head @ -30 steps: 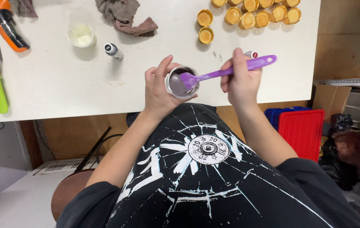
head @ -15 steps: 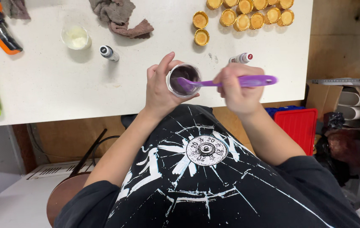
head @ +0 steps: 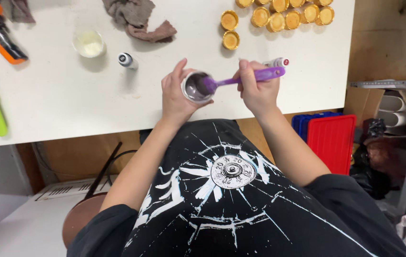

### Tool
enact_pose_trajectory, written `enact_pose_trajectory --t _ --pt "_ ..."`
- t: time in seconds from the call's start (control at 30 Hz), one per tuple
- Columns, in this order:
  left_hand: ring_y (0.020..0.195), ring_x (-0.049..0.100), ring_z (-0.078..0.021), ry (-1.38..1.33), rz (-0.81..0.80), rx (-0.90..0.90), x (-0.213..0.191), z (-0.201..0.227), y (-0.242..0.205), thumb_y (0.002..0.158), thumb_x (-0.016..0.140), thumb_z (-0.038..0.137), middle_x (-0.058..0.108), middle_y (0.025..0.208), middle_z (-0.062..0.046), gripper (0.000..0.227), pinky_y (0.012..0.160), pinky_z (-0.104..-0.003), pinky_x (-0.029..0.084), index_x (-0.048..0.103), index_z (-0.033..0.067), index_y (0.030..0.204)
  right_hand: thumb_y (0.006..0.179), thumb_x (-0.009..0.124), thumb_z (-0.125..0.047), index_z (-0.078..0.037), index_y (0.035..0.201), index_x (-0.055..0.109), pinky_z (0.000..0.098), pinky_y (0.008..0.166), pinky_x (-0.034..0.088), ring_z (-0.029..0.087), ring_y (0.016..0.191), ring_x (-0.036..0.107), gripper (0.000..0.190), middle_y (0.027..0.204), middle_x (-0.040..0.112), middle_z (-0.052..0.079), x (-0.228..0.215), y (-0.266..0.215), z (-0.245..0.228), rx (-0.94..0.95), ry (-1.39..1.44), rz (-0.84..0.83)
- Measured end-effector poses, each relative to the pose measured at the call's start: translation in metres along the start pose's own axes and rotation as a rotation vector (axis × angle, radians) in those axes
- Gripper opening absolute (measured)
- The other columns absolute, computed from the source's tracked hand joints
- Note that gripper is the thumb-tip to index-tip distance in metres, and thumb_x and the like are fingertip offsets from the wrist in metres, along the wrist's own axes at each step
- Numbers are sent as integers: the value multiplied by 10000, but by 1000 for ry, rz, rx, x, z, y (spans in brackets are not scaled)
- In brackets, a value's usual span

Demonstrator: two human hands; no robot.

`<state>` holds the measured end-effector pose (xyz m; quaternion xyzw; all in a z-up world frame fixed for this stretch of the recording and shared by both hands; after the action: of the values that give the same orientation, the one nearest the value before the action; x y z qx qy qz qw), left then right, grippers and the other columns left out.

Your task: The person mixes a dark substance in a small container using a purple spatula. They repeatedly add a small amount of liquid from a silver bottle and continue stirring until the mixture appears uniform.

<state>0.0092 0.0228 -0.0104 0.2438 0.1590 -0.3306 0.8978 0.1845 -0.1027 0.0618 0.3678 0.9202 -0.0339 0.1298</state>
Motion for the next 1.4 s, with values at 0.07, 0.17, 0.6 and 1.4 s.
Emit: enact_pose_trajectory --t 0.07,0.17,0.6,1.4 --pt "1186 556 -276 9 -26 -58 0 -18 -3 609 1021 460 680 1242 -62 1205 1072 -447 380 334 74 1520 1108 586 -274 -9 801 672 230 433 405 95 482 535 414 608 582 29 13 0 14 58 30 -8" --pt "1197 556 -296 -12 -31 -155 -1 -53 -13 602 1034 416 686 1271 -57 1227 1073 -430 414 322 63 1538 1097 562 -296 -1 854 672 245 439 443 110 488 577 398 631 604 43 37 4 42 187 175 -61" --pt "1202 611 -339 -17 -2 -196 5 -157 -17 522 1054 374 626 1393 -126 1399 1029 -441 463 195 26 1570 1068 557 -255 34 1197 619 309 631 606 179 747 703 323 927 677 124 105 9 112 564 352 -80" --pt "1169 598 -278 89 27 -291 -82 -169 21 893 888 164 674 1173 -80 456 1018 -393 491 658 112 1284 915 758 -249 -30 1064 729 241 570 508 90 656 661 266 784 699 5 82 -19 93 729 -253 -476"
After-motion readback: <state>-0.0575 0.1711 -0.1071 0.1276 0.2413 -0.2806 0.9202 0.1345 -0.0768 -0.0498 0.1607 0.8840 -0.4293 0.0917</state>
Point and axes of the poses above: each hand's wrist, its own y-axis towards the middle knuckle, its own x-axis out of the palm, z = x × y, the point moved 2 cm from there along y, towards the middle knuckle
